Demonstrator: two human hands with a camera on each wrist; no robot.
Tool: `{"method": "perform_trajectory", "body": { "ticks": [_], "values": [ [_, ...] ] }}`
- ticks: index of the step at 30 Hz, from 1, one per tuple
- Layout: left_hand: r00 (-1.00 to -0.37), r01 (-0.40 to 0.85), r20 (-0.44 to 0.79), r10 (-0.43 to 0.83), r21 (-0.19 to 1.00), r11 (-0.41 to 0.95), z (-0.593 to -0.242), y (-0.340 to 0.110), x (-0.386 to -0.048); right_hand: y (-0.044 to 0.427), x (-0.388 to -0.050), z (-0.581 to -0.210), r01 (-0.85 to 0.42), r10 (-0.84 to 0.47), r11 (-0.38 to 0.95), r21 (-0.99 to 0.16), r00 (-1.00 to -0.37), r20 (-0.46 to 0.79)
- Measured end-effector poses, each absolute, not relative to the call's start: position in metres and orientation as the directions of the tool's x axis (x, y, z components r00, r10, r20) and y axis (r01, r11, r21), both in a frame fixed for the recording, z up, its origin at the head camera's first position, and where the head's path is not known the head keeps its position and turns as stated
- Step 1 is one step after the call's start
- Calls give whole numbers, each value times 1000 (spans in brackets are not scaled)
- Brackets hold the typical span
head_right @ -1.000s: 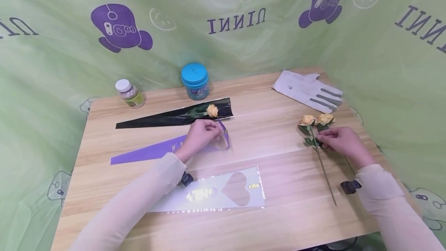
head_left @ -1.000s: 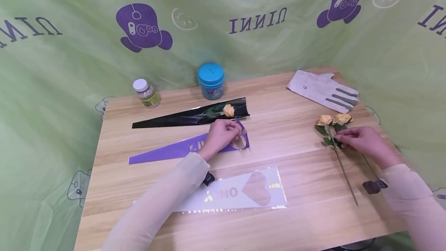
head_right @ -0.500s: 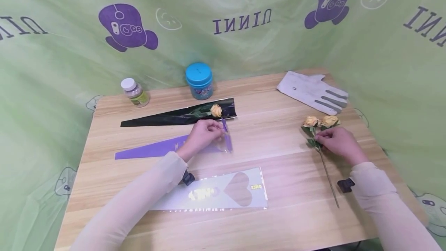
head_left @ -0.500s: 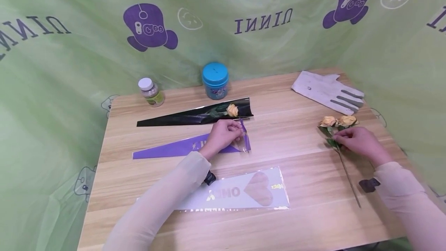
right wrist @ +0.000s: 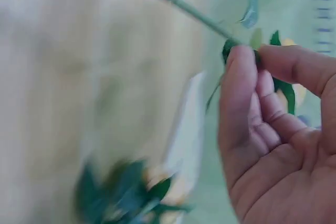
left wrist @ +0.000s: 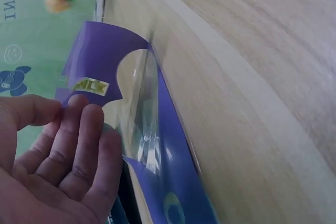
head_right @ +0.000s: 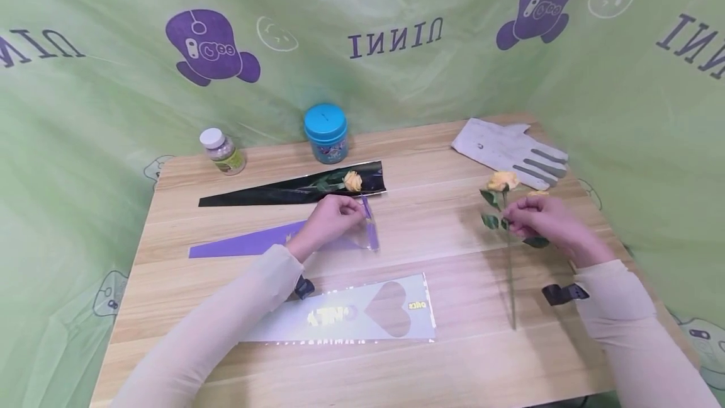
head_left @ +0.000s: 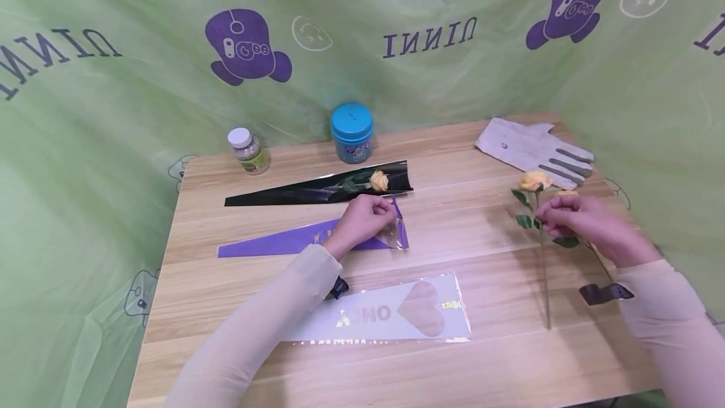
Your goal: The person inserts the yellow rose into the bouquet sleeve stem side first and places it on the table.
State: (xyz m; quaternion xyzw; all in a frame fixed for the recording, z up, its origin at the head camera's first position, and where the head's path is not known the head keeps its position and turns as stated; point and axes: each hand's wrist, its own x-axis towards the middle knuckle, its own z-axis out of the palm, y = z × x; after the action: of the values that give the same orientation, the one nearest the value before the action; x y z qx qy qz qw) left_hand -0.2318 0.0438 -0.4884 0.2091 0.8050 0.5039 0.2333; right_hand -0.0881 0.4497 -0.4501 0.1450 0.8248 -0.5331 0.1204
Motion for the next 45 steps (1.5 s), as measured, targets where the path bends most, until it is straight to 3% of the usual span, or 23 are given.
{"method": "perform_trajectory", "body": {
  "ticks": [2, 5, 8, 11, 17, 24, 32, 45],
  "values": [
    [-798, 39, -196, 570, 927, 373, -489, 43, -232, 438, -92, -436, 319, 107, 214, -923, -947, -303],
    [-797, -9, -224, 562, 933, 359, -491, 42, -232, 413, -98, -421, 146, 128, -96, -985, -979, -157],
    [-796, -23, -232, 559, 934, 356, -493, 42, -232, 383, -109, -415, -70, 175, -386, -920, -985, 1],
    [-798, -23, -231, 557, 935, 355, -495, 43, -231, 358, -122, -415, -220, 242, -507, -833, -964, 106],
    [-805, -49, -237, 544, 940, 337, -495, 45, -230, 333, -138, -423, -346, 364, -556, -756, -919, 153],
    [-804, -135, -265, 533, 953, 272, -496, 49, -232, 321, -145, -429, -466, 485, -473, -748, -846, 221],
    [-807, -111, -258, 531, 950, 292, -495, 49, -232, 317, -140, -431, -442, 578, -289, -849, -788, 213],
    [-818, -77, -233, 526, 950, 302, -495, 50, -231, 317, -134, -428, -444, 645, -149, -884, -721, 253]
  ]
}}
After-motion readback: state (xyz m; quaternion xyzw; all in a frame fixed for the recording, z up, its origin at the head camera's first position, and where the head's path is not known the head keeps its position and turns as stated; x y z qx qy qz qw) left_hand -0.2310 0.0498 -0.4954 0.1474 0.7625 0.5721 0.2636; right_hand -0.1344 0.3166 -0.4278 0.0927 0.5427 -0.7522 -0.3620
